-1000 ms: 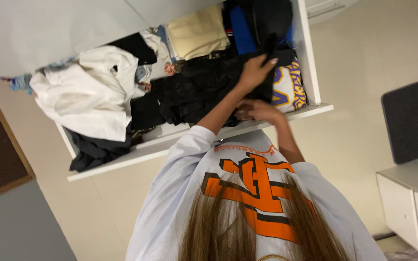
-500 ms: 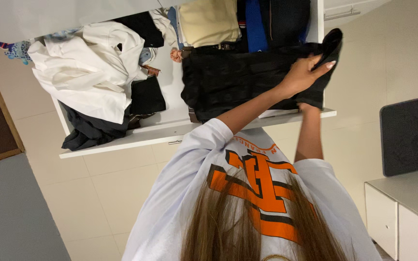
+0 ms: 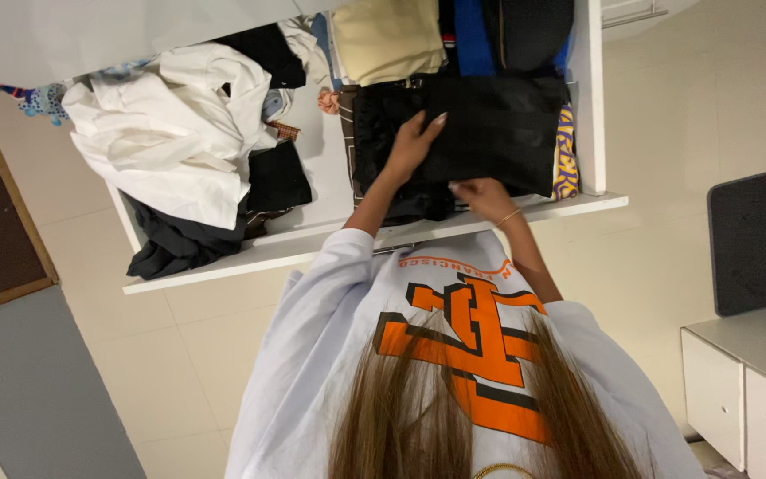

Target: The person picks up clothing items from a drawer, including black pants and a yellow garment, and folds each one by hand before placing them back into the drawer.

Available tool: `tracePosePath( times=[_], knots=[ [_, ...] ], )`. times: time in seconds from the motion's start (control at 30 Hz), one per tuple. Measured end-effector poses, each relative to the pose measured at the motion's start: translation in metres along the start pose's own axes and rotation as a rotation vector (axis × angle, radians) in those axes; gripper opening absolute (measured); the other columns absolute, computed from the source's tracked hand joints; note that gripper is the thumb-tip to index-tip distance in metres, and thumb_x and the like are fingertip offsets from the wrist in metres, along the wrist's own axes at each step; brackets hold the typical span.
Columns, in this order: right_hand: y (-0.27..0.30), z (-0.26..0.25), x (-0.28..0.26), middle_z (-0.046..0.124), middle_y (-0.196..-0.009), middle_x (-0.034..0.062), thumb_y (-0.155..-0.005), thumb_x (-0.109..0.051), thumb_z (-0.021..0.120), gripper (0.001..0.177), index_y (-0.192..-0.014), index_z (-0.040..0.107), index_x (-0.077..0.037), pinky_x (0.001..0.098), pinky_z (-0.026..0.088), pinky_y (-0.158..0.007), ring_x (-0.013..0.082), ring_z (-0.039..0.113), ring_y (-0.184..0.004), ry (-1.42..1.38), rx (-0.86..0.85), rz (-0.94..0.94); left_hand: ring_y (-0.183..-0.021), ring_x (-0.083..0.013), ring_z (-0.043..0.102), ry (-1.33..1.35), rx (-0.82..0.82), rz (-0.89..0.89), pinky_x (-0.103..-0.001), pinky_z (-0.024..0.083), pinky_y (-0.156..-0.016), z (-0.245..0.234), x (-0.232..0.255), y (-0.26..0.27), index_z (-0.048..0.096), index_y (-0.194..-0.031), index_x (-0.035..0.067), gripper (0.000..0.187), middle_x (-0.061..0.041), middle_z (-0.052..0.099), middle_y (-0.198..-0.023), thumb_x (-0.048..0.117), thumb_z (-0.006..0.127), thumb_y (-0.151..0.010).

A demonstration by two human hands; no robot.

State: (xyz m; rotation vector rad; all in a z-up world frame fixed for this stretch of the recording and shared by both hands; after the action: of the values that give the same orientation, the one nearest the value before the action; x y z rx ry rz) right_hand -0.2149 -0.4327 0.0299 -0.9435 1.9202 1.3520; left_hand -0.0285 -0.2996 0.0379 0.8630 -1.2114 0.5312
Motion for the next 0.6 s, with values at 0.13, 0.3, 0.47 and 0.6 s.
tracePosePath(
  times=[0.13, 0.3, 0.47, 0.6],
  knots=[
    [0.014, 0.031, -0.063, 0.076, -0.118, 0.0072, -0.097, -0.032, 0.064, 0.035, -0.126, 0.071, -0.011, 0.0347, 0.056, -0.095, 0.0198, 0.072, -0.109, 0.107, -0.197, -0.008, -0.102, -0.0116, 0.065, -0.107, 0.073, -0.110, -0.028, 0.052, -0.091, -0.045, -0.066, 0.000, 0.060, -0.133, -0.003, 0.048, -0.009, 0.073, -0.115, 0.032, 0.068, -0.102],
    [0.014, 0.041, -0.088, 0.076, -0.115, 0.0074, -0.098, -0.032, 0.064, 0.033, -0.122, 0.071, -0.010, 0.0354, 0.056, -0.093, 0.0203, 0.071, -0.108, 0.155, -0.195, -0.055, -0.085, -0.0117, 0.063, -0.097, 0.222, -0.350, -0.029, 0.051, -0.075, -0.047, -0.085, 0.007, 0.062, -0.130, 0.000, 0.043, -0.009, 0.074, -0.106, 0.027, 0.068, -0.098],
    [0.011, 0.040, -0.094, 0.077, -0.112, 0.0065, -0.099, -0.031, 0.064, 0.033, -0.123, 0.070, -0.010, 0.0340, 0.059, -0.090, 0.0204, 0.074, -0.103, 0.135, -0.060, -0.053, -0.089, -0.0144, 0.059, -0.047, 0.295, 0.022, -0.029, 0.049, -0.081, -0.055, -0.062, 0.007, 0.067, -0.123, -0.005, 0.033, -0.014, 0.069, -0.101, 0.024, 0.063, -0.109],
    [0.007, 0.040, -0.086, 0.077, -0.114, 0.0072, -0.099, -0.031, 0.064, 0.033, -0.123, 0.070, -0.010, 0.0338, 0.058, -0.091, 0.0205, 0.074, -0.104, 0.131, -0.015, -0.043, -0.104, -0.0186, 0.069, -0.100, 0.423, 0.020, -0.029, 0.053, -0.093, -0.091, -0.056, 0.007, 0.064, -0.127, -0.003, 0.039, -0.013, 0.074, -0.114, 0.028, 0.061, -0.103]
  ],
)
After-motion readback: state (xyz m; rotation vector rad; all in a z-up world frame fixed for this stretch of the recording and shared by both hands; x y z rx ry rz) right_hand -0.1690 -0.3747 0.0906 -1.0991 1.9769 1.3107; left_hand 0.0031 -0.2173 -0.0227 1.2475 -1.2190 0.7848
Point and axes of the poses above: each hand's wrist, its own y-axis away from the middle knuckle, its own z-axis out of the palm, x = y × z, the point moved 2 cm from there along -y, towards the middle knuckle
